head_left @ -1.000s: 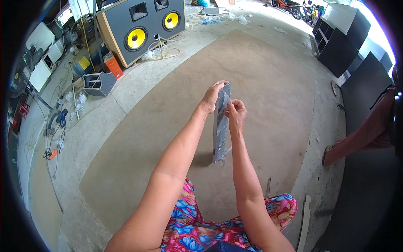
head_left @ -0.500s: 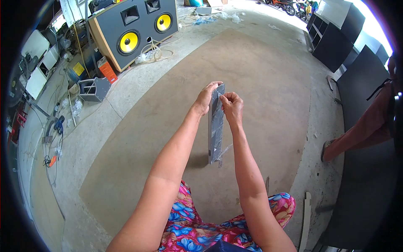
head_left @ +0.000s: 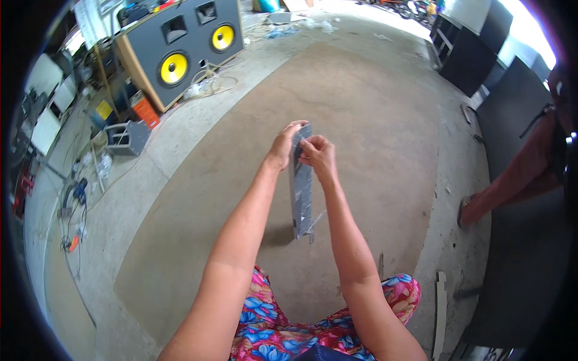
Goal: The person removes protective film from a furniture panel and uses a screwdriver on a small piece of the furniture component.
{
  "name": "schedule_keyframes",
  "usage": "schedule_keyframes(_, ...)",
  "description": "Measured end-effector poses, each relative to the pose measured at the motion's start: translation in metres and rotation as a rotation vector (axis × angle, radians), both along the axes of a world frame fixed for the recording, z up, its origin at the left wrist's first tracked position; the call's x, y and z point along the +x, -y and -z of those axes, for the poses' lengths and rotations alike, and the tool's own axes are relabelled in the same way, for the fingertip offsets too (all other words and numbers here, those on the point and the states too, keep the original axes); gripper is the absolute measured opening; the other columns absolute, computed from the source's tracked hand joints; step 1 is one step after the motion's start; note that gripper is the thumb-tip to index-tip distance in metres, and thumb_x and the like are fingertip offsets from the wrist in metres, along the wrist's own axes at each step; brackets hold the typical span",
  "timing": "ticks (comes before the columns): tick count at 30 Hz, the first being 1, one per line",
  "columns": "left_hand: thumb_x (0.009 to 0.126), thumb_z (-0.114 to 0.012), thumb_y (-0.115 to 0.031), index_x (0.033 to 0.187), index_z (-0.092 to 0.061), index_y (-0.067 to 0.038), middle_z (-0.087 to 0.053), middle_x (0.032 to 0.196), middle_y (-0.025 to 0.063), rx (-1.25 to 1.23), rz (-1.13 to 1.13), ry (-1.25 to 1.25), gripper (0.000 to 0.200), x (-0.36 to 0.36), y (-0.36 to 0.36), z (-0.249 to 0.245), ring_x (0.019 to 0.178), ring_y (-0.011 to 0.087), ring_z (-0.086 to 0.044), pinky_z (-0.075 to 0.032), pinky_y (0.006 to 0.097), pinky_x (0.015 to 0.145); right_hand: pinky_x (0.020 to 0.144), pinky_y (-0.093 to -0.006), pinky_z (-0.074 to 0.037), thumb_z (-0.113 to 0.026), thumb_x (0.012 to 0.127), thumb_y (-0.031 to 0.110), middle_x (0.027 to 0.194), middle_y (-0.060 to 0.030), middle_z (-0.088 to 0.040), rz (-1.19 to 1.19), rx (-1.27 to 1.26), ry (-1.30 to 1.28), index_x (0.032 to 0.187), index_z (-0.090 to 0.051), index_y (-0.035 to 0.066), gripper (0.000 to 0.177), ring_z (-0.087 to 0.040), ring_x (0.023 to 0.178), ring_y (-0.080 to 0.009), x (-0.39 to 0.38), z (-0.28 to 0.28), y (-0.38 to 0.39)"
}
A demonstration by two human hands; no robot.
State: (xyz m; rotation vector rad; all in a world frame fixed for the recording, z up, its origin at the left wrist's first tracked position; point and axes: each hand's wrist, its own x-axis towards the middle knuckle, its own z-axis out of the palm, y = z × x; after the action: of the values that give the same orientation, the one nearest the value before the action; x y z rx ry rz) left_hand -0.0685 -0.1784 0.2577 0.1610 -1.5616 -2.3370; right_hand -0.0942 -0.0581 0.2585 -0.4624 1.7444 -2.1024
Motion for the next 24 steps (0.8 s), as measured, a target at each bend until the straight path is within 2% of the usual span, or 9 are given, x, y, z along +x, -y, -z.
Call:
schedule_keyframes(2, 0.089, -0.041, -0.022, 0.116, -0.054, -0.001, -0.055, 0.112, 0.0076, 0.046, 0.013, 0.002, 0.037, 0.0, 0.001, 0.004, 0.105, 0.0163, -0.049, -0.038, 0.03, 0.093, 0.051, -0.023, -0.053, -0.064, 0.084, 0.012, 0.069, -0.0003, -0.055, 0.014, -0.012, 0.014, 0.08, -0.058, 0.004, 0.011, -0.053, 0.057, -0.0057, 0.0, 0.001, 0.0)
schedule_keyframes(6, 0.089, -0.042, -0.023, 0.117, -0.053, -0.002, -0.055, 0.11, 0.0065, 0.062, 0.037, 0.006, 0.037, 0.003, 0.004, 0.004, 0.103, 0.0153, -0.05, -0.038, 0.0294, 0.092, 0.047, -0.0211, -0.05, -0.065, 0.084, 0.012, 0.065, 0.0007, -0.055, 0.018, -0.113, 0.028, 0.079, -0.058, 0.004, 0.012, -0.051, 0.052, -0.0052, -0.002, 0.01, 0.004)
schedule_keyframes(10, 0.089, -0.042, -0.025, 0.118, -0.053, -0.002, -0.054, 0.108, 0.0057, 0.047, 0.041, 0.055, 0.039, 0.01, -0.004, -0.013, 0.1, 0.0149, -0.051, -0.039, 0.0287, 0.091, 0.048, -0.0207, -0.051, -0.065, 0.084, 0.012, 0.064, 0.0008, -0.055, 0.082, -0.08, -0.011, 0.079, -0.056, 0.003, 0.014, -0.051, 0.051, -0.0044, -0.001, 0.008, 0.003)
schedule_keyframes(17, 0.089, -0.042, -0.023, 0.118, -0.053, -0.003, -0.054, 0.109, 0.0053, 0.037, 0.039, 0.048, 0.037, 0.006, -0.004, -0.008, 0.102, 0.0147, -0.049, -0.038, 0.0294, 0.092, 0.047, -0.0224, -0.052, -0.065, 0.084, 0.012, 0.065, -0.0013, -0.055, 0.176, -0.034, 0.009, 0.08, -0.056, 0.002, 0.014, -0.053, 0.052, -0.0058, -0.003, 0.01, 0.001)
schedule_keyframes(20, 0.09, -0.041, -0.021, 0.117, -0.053, -0.003, -0.055, 0.109, 0.005, 0.008, -0.008, -0.014, 0.035, 0.002, -0.007, 0.0, 0.102, 0.0135, -0.049, -0.038, 0.0288, 0.092, 0.048, -0.0239, -0.054, -0.064, 0.084, 0.011, 0.063, -0.002, -0.053, 0.187, -0.045, 0.197, 0.081, -0.055, 0.001, 0.014, -0.053, 0.051, -0.0077, -0.009, 0.039, -0.01)
schedule_keyframes(24, 0.09, -0.041, -0.02, 0.115, -0.054, -0.004, -0.056, 0.106, 0.0038, 0.05, -0.006, -0.012, 0.033, 0.002, -0.003, 0.008, 0.097, 0.0122, -0.051, -0.041, 0.0281, 0.087, 0.053, -0.0265, -0.057, -0.063, 0.085, 0.012, 0.064, -0.0019, -0.052, 0.142, -0.233, 0.335, 0.083, -0.055, 0.001, 0.013, -0.054, 0.052, -0.0095, -0.008, 0.07, -0.016)
